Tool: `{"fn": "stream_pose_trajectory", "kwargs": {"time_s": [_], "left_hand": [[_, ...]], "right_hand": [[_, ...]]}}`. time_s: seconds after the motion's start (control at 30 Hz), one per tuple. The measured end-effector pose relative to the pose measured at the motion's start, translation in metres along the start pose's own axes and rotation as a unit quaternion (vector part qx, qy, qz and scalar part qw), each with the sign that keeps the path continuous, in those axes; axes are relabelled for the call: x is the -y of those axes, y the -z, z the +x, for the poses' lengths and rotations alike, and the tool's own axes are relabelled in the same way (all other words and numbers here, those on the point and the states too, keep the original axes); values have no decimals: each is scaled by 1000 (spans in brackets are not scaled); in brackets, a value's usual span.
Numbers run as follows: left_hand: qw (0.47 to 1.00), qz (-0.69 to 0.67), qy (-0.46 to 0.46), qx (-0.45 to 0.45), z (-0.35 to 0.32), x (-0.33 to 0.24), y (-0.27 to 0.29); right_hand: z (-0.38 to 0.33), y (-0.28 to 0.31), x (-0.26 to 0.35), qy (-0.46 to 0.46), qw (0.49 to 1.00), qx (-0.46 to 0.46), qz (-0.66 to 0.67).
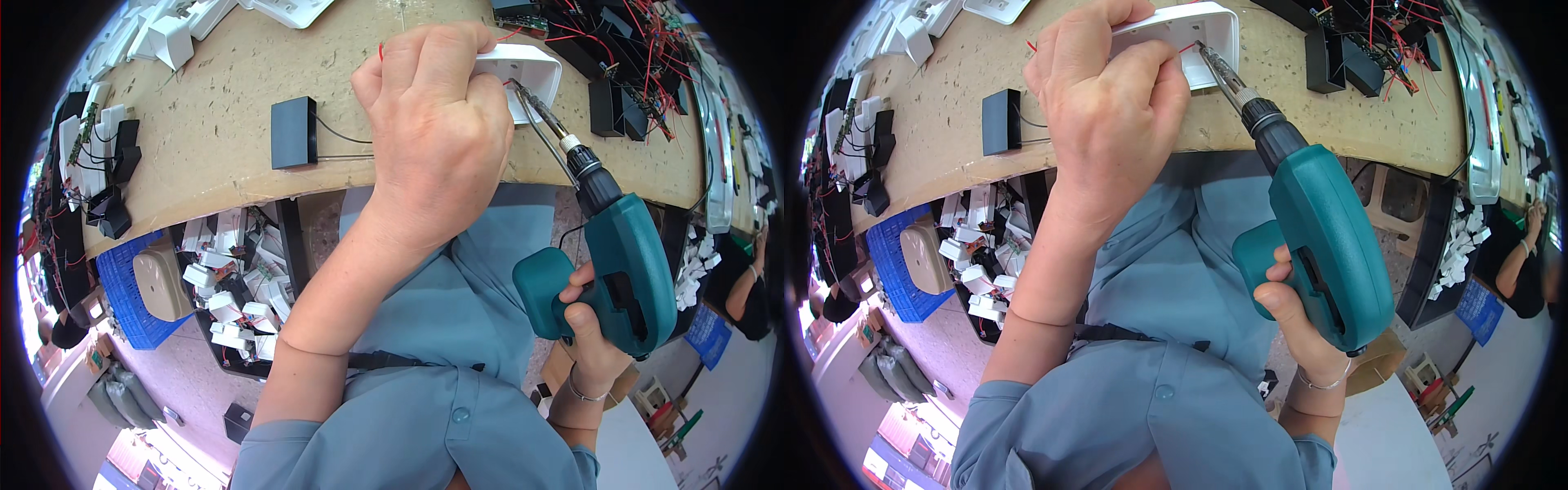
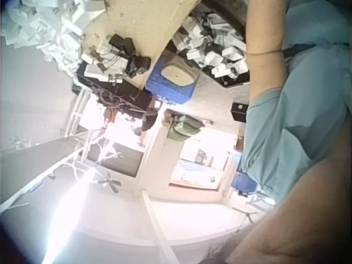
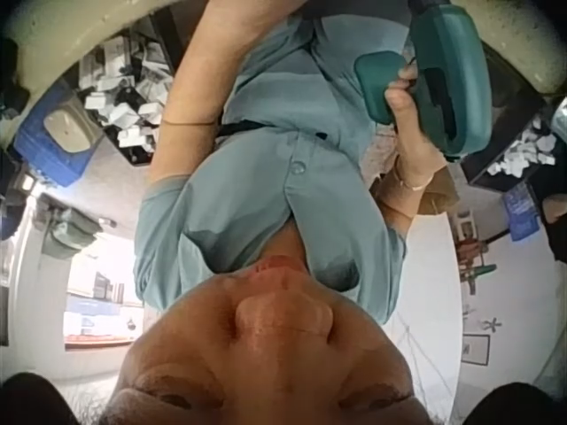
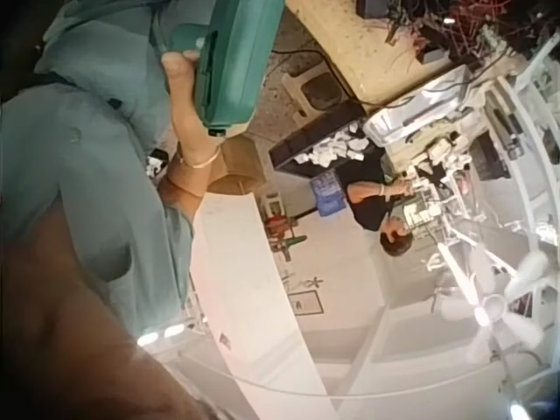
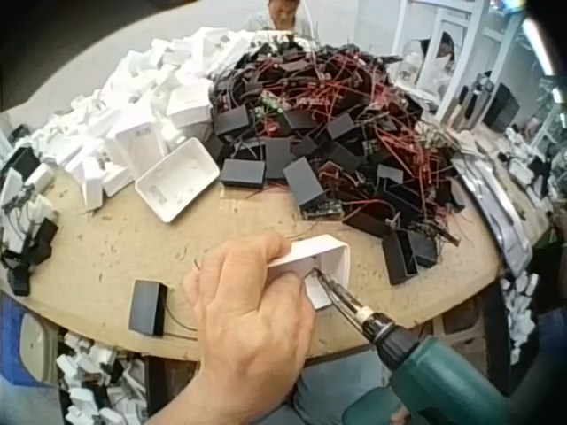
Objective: Soldering wires to circuit boards and assembling them into plastic housings.
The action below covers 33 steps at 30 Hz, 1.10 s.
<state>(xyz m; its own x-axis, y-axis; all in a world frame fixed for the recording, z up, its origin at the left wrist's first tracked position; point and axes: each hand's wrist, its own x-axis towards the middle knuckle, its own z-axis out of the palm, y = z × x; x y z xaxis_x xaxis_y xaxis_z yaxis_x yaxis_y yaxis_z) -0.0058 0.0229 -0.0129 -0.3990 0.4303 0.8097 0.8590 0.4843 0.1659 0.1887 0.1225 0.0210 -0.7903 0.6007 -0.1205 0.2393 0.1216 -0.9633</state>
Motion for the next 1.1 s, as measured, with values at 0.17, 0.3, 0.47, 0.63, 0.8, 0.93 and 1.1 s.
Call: {"fn": "stream_pose_trajectory", "kwargs": {"time_s": [0.17,0.3,0.47,0.63,0.8,0.93,1.1], "left_hand": [[996,-60,54,-24,-3,-5,-12],[1000,5,3,2,0,-1,-1],[1000,10,6,2,-1,-1,-1],[1000,19,-1,-11,-2,1,-2],[1000,11,3,-4,0,-1,-1],[1000,4,7,1,0,-1,-1],[1000,11,3,-2,0,-1,-1]], "right_hand": [[-1,-3,3,11,1000,-8,-1],[-3,-3,3,18,1000,-15,-12],[-2,-3,4,7,1000,-4,-14],[0,-4,3,21,1000,-11,6],[-2,-5,2,17,999,-16,22],[-4,-4,2,9,1000,-21,18],[-2,-4,2,11,1000,-11,17]]}}
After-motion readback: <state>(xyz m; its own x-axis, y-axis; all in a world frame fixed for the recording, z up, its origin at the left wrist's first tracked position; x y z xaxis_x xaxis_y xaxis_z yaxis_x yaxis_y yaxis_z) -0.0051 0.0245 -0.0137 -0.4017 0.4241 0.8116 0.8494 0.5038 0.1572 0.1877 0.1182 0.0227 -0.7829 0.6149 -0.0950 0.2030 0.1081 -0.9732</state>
